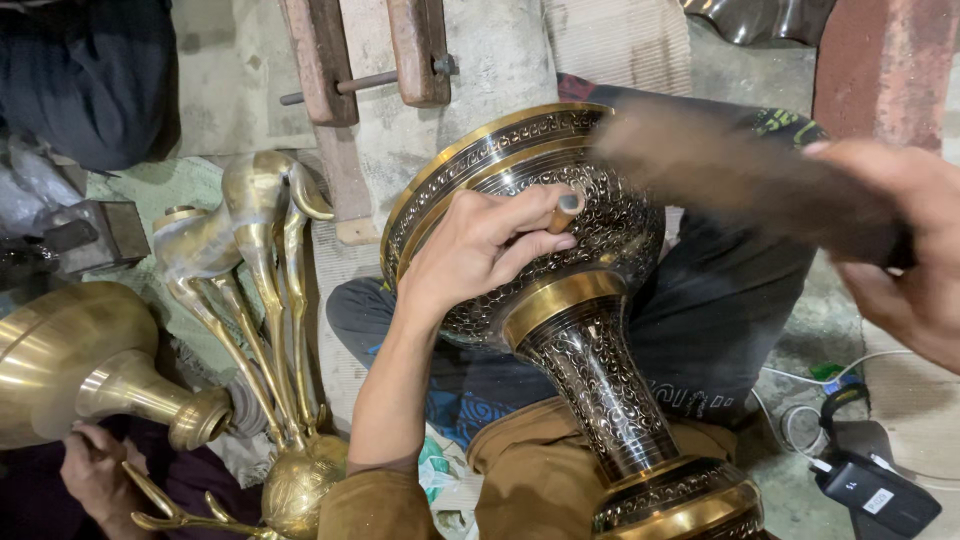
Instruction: The person sits on the workshop floor holding a small punch against the engraved surface of a large ornate brass vase and strikes it with a wooden mallet, working decorative details into the metal. They reposition the punch repeatedly across the vase's bowl and rim while steadying the vase with their other hand.
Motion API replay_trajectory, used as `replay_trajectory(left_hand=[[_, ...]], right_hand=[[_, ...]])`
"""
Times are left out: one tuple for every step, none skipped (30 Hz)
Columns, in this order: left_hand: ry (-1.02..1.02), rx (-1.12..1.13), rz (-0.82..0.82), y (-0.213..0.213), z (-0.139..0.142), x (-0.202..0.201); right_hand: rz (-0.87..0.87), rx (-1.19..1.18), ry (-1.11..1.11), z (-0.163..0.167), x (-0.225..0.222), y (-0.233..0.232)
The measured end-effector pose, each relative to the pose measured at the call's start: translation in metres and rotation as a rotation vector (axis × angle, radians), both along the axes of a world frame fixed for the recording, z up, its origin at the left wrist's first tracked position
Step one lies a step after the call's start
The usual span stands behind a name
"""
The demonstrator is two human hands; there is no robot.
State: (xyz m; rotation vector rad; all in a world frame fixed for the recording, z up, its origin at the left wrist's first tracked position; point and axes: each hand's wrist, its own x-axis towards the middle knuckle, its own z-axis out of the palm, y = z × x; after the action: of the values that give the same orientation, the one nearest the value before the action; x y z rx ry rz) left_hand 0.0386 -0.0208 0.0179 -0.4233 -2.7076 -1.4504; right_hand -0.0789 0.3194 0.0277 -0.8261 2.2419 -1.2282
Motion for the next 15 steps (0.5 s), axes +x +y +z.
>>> replay_trajectory(left_hand=[[0.003,-0.006,-0.011,0.0000,0.0002,-0.0006],[0.006,-0.014,-0.022,-0.0003,0.0008,-0.0006],[0.013,-0.023,-0.031,-0.0007,0.0010,-0.0014],[0.012,-0.013,-0.028,-0.0011,0.0016,-0.0011],[0.010,0.000,-0.024,-0.0013,0.0021,-0.0007],[0.008,0.014,-0.020,-0.0013,0.0024,-0.0002],[0.006,0.002,-0.020,-0.0012,0.0022,-0.0006],[0.005,-0.012,-0.022,-0.0014,0.0021,-0.0009],[0.004,-0.026,-0.022,-0.0015,0.0018,-0.0013],[0.000,-0.015,-0.018,-0.0018,0.0019,-0.0007],[-0.003,-0.002,-0.016,-0.0020,0.0019,-0.0005],[-0.006,0.014,-0.013,-0.0013,0.0016,0.0000],[0.002,0.017,-0.003,-0.0005,0.0011,0.0002],[0.011,0.018,0.008,0.0004,0.0006,0.0006],[0.021,0.014,0.023,0.0010,0.0004,0.0013]], right_hand=[[0.073,0.208,0.164,0.0003,-0.0008,-0.0004],[0.145,0.413,0.325,0.0005,-0.0014,-0.0008],[0.216,0.617,0.488,0.0011,-0.0027,-0.0011],[0.215,0.589,0.497,0.0018,-0.0037,-0.0013],[0.216,0.562,0.504,0.0026,-0.0045,-0.0017],[0.217,0.538,0.512,0.0033,-0.0047,-0.0022],[0.215,0.514,0.521,0.0035,-0.0047,-0.0027],[0.210,0.490,0.530,0.0038,-0.0039,-0.0034],[0.208,0.464,0.540,0.0039,-0.0033,-0.0036],[0.099,0.303,0.348,0.0031,-0.0014,-0.0048],[-0.010,0.145,0.156,0.0025,0.0001,-0.0053],[-0.116,-0.010,-0.038,0.0023,0.0010,-0.0048],[-0.033,0.159,0.143,0.0021,0.0014,-0.0042],[0.051,0.325,0.324,0.0020,0.0016,-0.0032],[0.141,0.485,0.503,0.0017,0.0011,-0.0023]])
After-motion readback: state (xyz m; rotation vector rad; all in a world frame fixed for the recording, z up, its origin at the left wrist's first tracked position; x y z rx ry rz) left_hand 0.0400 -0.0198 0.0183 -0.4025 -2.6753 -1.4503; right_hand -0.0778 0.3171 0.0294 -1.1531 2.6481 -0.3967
